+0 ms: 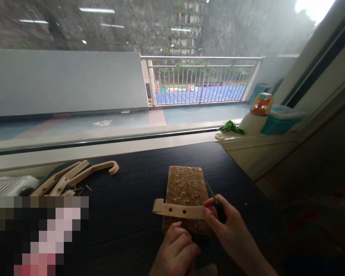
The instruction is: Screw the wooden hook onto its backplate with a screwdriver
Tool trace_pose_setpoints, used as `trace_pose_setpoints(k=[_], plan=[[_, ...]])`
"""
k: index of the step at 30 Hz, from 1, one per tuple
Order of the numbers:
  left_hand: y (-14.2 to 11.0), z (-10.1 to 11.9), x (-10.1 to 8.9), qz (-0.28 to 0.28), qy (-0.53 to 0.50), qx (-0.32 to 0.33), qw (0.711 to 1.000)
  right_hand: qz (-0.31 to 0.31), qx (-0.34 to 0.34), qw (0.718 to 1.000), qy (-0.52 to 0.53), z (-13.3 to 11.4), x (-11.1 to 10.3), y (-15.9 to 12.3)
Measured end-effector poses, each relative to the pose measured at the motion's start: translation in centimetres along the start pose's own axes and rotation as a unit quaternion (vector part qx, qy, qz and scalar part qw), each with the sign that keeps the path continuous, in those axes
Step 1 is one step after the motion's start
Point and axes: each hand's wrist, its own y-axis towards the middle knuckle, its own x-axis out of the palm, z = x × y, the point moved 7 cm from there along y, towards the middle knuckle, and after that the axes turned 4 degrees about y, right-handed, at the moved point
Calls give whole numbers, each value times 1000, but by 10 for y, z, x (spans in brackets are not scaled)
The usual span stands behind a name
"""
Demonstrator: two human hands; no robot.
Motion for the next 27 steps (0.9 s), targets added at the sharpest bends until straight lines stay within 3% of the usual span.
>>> trace_pose_setpoints(k=[3, 7, 10, 12, 17, 27], plan=[[2, 4, -5, -9, -13, 1, 1000, 7, -2, 1000, 0, -1, 0, -2], [13, 9, -35, 14, -49, -10, 999, 15, 1, 1000, 5, -4, -1, -3], [27, -1, -63, 51, 2, -87, 995, 7, 0, 1000, 6, -7, -1, -2], [39, -5, -72, 45, 54, -91, 993, 18, 1, 1000, 6, -9, -1, -1], [57, -15, -66, 21, 168, -101, 980, 54, -2, 999, 8, -12, -4, -2], [56, -20, -54, 15, 193, -116, 974, 9, -9, 1000, 8, -14, -4, -1]])
